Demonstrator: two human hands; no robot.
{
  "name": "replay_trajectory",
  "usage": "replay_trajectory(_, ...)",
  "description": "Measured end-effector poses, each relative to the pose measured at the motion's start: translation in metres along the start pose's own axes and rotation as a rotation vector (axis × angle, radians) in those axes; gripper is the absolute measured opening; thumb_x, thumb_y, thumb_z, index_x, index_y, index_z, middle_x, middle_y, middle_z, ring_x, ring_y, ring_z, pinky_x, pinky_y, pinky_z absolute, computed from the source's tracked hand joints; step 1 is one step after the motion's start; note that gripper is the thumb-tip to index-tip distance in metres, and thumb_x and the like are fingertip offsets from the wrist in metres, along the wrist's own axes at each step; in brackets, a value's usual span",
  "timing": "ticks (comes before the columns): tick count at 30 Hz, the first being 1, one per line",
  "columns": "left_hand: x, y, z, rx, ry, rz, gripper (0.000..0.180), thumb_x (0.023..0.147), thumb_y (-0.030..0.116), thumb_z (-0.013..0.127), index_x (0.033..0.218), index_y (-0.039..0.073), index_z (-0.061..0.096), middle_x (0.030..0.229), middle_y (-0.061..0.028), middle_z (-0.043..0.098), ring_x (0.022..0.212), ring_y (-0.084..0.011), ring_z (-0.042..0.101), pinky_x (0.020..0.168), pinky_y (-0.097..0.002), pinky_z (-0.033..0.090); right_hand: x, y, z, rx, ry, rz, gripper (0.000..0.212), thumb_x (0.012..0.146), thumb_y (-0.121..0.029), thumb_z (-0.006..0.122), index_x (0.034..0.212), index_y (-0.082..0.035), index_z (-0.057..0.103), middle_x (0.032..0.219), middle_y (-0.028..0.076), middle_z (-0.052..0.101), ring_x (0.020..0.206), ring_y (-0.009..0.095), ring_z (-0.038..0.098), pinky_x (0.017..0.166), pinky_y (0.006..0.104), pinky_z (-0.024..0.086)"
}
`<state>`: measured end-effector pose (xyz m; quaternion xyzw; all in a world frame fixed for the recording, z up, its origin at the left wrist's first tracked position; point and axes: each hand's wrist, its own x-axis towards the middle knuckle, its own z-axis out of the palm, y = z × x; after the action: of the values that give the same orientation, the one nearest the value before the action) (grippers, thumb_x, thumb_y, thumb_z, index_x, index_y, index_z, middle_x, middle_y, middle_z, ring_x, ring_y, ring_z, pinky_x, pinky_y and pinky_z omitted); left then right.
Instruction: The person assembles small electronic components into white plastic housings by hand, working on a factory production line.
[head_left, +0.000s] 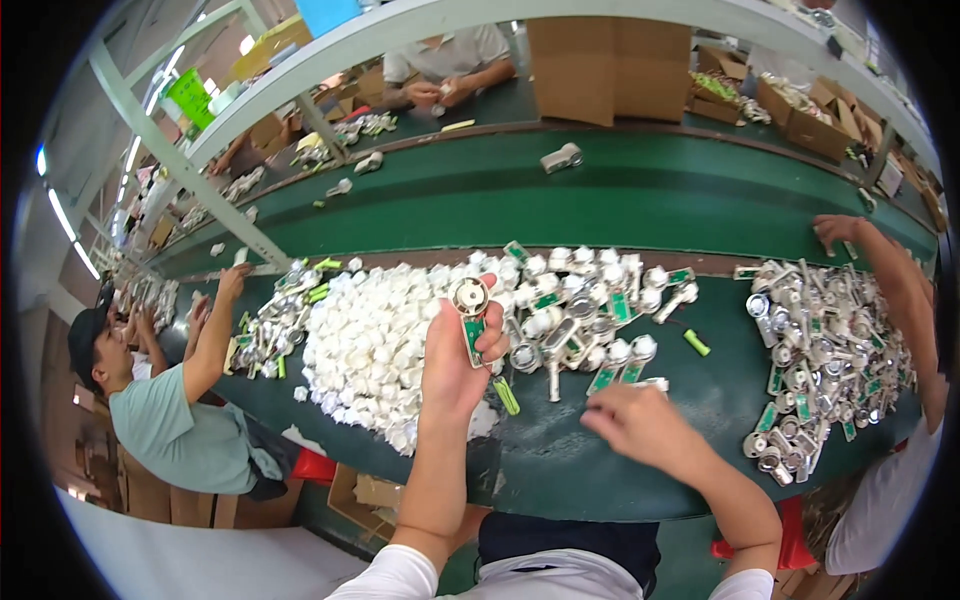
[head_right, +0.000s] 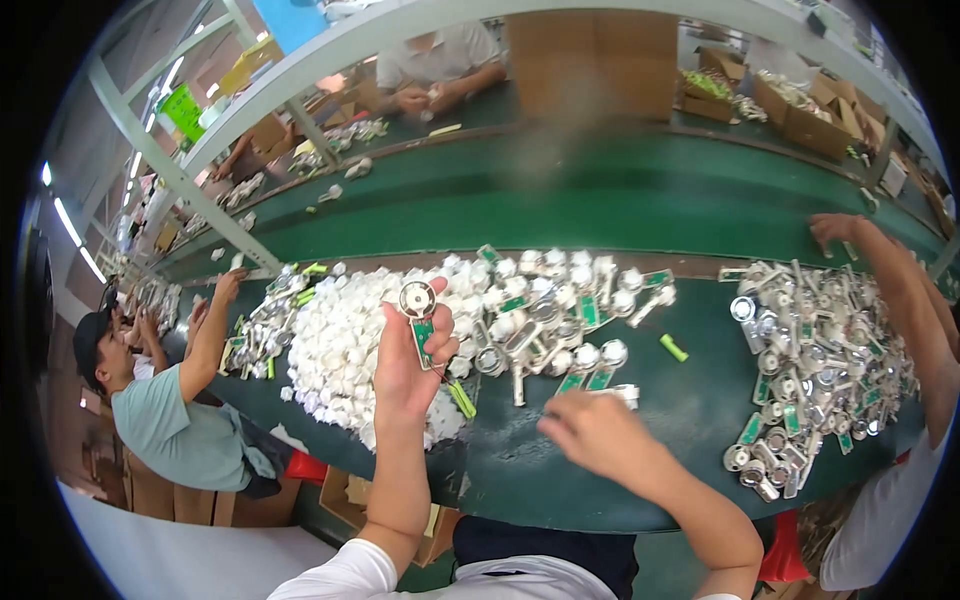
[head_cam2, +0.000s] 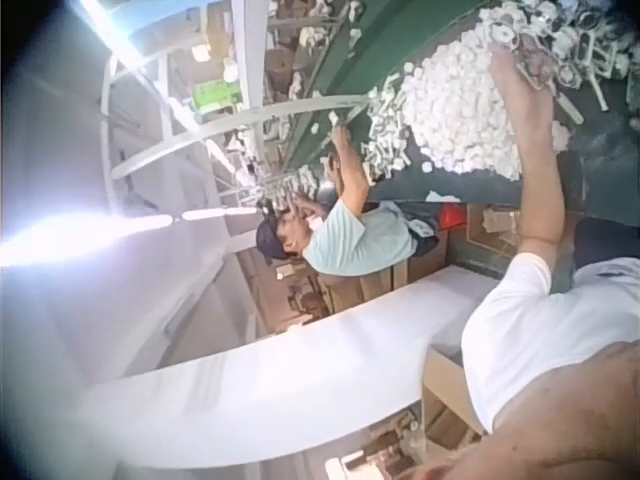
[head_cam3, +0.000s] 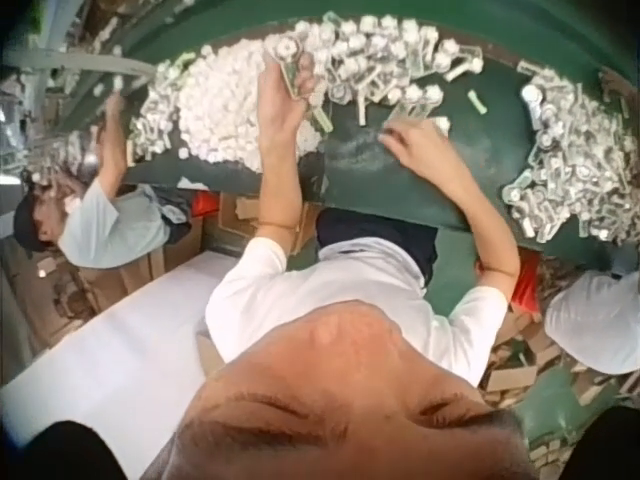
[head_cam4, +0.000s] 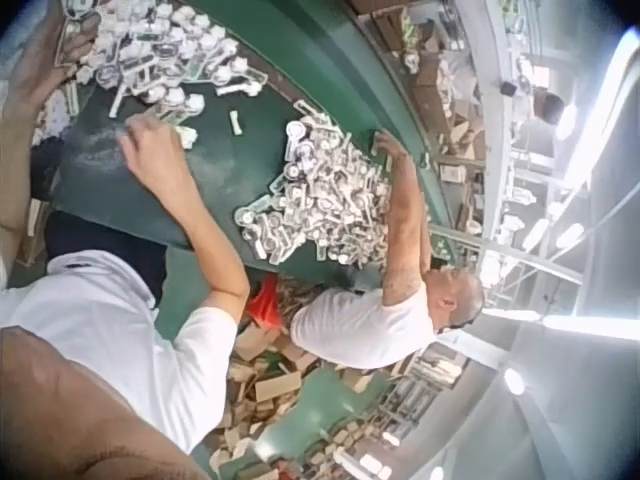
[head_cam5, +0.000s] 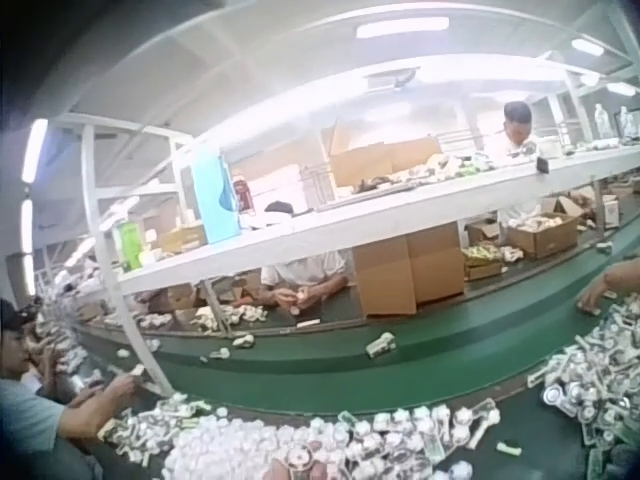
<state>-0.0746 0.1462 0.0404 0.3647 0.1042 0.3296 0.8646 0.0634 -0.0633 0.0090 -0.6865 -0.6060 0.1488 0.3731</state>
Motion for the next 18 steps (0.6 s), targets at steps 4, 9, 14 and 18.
replay_trajectory(4, -0.003, 0.019, -0.002, 0.169, -0.023, 0.052, 0.052, 0.087, 0.003, 0.066, 0.135, -0.004, 0.046, 0.087, -0.0044, 0.053, 0.067, -0.0068, 0.038, 0.058, -0.0232, 0.033, -0.001, -0.013, 0.064, -0.042, -0.172, -0.087, 0.021, 0.088, -0.018, 0.067, 0.099, -0.001, 0.064, 0.09, 0.014, 0.061, 0.071, 0.034, 0.065, 0.063, 0.0427, 0.054)
replay_trajectory(9, -0.006, 0.025, -0.014, 0.138, -0.073, 0.121, 0.052, 0.089, 0.001, 0.063, 0.137, -0.004, 0.045, 0.09, -0.0077, 0.055, 0.073, -0.0125, 0.046, 0.064, -0.0297, 0.041, 0.045, -0.015, 0.105, -0.153, 0.113, -0.207, 0.033, 0.089, -0.014, 0.062, 0.116, 0.004, 0.054, 0.099, 0.018, 0.059, 0.073, 0.035, 0.066, 0.064, 0.0428, 0.055)
replay_trajectory(14, -0.009, 0.013, -0.015, 0.192, -0.059, 0.039, 0.055, 0.092, 0.0, 0.059, 0.143, -0.003, 0.038, 0.091, -0.0036, 0.052, 0.077, -0.0108, 0.048, 0.064, -0.0267, 0.04, 0.081, -0.002, 0.141, -0.284, -0.145, 0.089, 0.035, 0.074, 0.003, 0.06, 0.108, 0.01, 0.055, 0.084, 0.025, 0.067, 0.076, 0.036, 0.07, 0.062, 0.0419, 0.057)
replay_trajectory(18, -0.016, 0.017, -0.026, 0.249, -0.065, 0.016, 0.062, 0.094, 0.01, 0.061, 0.146, -0.005, 0.03, 0.091, -0.0016, 0.048, 0.075, -0.0091, 0.044, 0.061, -0.024, 0.037, 0.082, -0.009, 0.153, -0.225, -0.128, 0.014, 0.023, 0.078, -0.002, 0.058, 0.099, 0.006, 0.058, 0.075, 0.023, 0.067, 0.071, 0.038, 0.069, 0.061, 0.0462, 0.055)
